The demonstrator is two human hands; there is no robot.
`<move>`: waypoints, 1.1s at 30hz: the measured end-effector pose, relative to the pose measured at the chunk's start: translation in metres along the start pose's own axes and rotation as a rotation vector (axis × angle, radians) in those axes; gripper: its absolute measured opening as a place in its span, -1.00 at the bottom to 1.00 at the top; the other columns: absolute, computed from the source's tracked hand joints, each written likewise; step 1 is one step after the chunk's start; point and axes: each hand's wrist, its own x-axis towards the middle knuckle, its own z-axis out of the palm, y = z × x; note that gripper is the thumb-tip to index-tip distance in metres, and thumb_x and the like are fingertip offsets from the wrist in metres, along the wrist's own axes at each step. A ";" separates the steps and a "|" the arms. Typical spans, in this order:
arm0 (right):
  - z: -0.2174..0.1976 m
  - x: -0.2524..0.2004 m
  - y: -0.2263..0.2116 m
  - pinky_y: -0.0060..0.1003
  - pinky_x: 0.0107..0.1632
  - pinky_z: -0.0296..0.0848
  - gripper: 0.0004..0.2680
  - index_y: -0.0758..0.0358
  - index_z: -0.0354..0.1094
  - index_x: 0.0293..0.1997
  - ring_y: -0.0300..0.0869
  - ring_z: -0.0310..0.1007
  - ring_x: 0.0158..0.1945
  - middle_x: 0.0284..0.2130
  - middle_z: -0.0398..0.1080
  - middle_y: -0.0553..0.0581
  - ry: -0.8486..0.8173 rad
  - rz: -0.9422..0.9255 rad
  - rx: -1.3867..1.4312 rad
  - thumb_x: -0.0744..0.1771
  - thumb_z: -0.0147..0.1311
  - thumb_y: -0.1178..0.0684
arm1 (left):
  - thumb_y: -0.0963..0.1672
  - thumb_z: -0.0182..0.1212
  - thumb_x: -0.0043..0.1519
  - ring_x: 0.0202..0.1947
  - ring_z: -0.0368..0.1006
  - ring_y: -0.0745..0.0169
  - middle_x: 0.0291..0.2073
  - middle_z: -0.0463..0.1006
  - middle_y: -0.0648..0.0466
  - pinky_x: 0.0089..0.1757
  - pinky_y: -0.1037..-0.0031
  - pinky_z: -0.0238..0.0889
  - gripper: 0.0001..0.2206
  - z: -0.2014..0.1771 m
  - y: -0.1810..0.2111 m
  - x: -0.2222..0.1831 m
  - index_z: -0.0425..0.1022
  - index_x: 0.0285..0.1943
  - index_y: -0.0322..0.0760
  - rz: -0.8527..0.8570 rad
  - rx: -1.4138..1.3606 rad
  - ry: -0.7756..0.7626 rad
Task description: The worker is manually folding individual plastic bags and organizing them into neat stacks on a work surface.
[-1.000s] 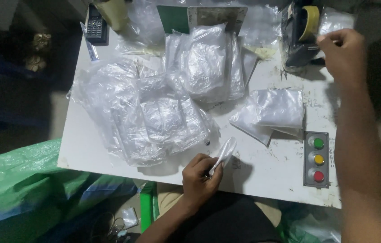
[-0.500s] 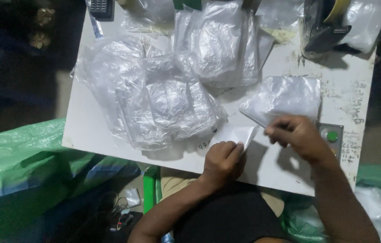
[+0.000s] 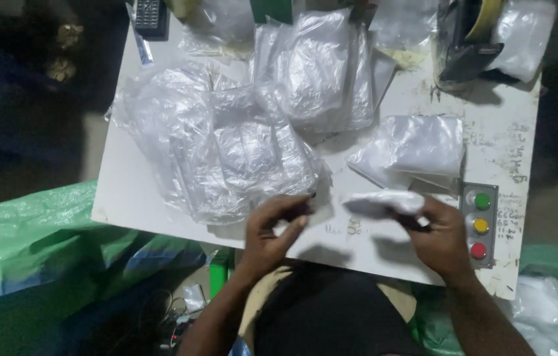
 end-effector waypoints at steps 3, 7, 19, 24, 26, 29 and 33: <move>-0.019 0.024 0.001 0.09 0.31 0.39 -0.68 0.48 0.45 0.19 0.26 0.43 0.19 0.11 0.42 0.48 0.348 -0.682 -0.363 0.43 0.07 -0.03 | -0.33 0.21 0.11 -0.10 0.53 -0.22 -0.02 0.57 -0.17 -0.16 0.17 0.44 -0.56 -0.060 -0.013 0.008 0.60 0.20 -0.29 0.355 0.732 0.074; -0.024 0.055 0.021 0.17 0.39 0.25 -0.54 0.30 0.31 0.37 0.28 0.31 0.33 0.26 0.35 0.43 0.208 -0.702 -0.968 0.36 0.22 -0.16 | -0.35 0.20 0.09 -0.03 0.43 -0.31 0.08 0.46 -0.29 -0.09 0.09 0.36 -0.52 -0.084 -0.006 0.026 0.50 0.26 -0.38 0.463 1.093 0.044; 0.015 0.003 -0.012 -0.09 0.18 0.42 -0.29 0.40 0.23 0.37 0.12 0.43 0.21 0.20 0.40 0.34 0.002 -0.194 -0.054 0.08 0.50 0.11 | -0.11 0.12 0.28 -0.09 0.59 -0.21 -0.09 0.66 -0.10 -0.12 0.07 0.41 -0.82 -0.004 0.016 0.013 0.57 -0.11 -0.27 0.449 0.577 -0.032; 0.017 -0.018 0.028 0.01 -0.05 0.56 -0.64 0.35 0.53 0.00 -0.04 0.59 -0.16 -0.24 0.62 0.28 -0.350 0.308 0.254 0.14 0.45 0.28 | -0.05 0.10 0.38 -0.45 0.45 0.23 -0.47 0.50 0.02 -0.40 0.39 0.32 -0.75 0.045 -0.026 0.018 0.57 -0.18 -0.32 -0.235 -0.303 -0.340; 0.019 -0.032 0.050 -0.09 -0.24 0.55 -0.75 0.39 0.52 -0.12 -0.07 0.60 -0.31 -0.39 0.60 0.28 -0.383 0.349 0.316 0.18 0.42 0.24 | -0.05 0.15 0.36 -0.44 0.43 0.31 -0.46 0.50 0.07 -0.37 0.46 0.26 -0.77 0.050 -0.046 0.018 0.56 -0.13 -0.33 -0.425 -0.349 -0.319; 0.020 -0.040 0.039 -0.22 -0.45 0.49 -0.86 0.44 0.51 -0.24 -0.14 0.54 -0.49 -0.54 0.55 0.27 -0.351 0.421 0.328 0.24 0.35 0.19 | 0.01 0.09 0.41 -0.30 0.45 0.23 -0.32 0.55 -0.07 -0.24 0.37 0.25 -0.68 0.050 -0.091 0.011 0.56 -0.01 -0.34 -0.569 -0.194 -0.269; 0.026 -0.048 0.056 -0.42 -0.40 0.35 -0.86 0.11 0.60 -0.20 -0.29 0.48 -0.46 -0.51 0.53 0.06 -0.016 0.222 -0.190 0.26 0.40 -0.01 | -0.11 0.06 0.43 -0.05 0.49 -0.44 0.01 0.50 -0.43 -0.06 0.04 0.36 -0.68 0.062 -0.032 0.010 0.46 0.20 -0.53 0.260 0.674 0.007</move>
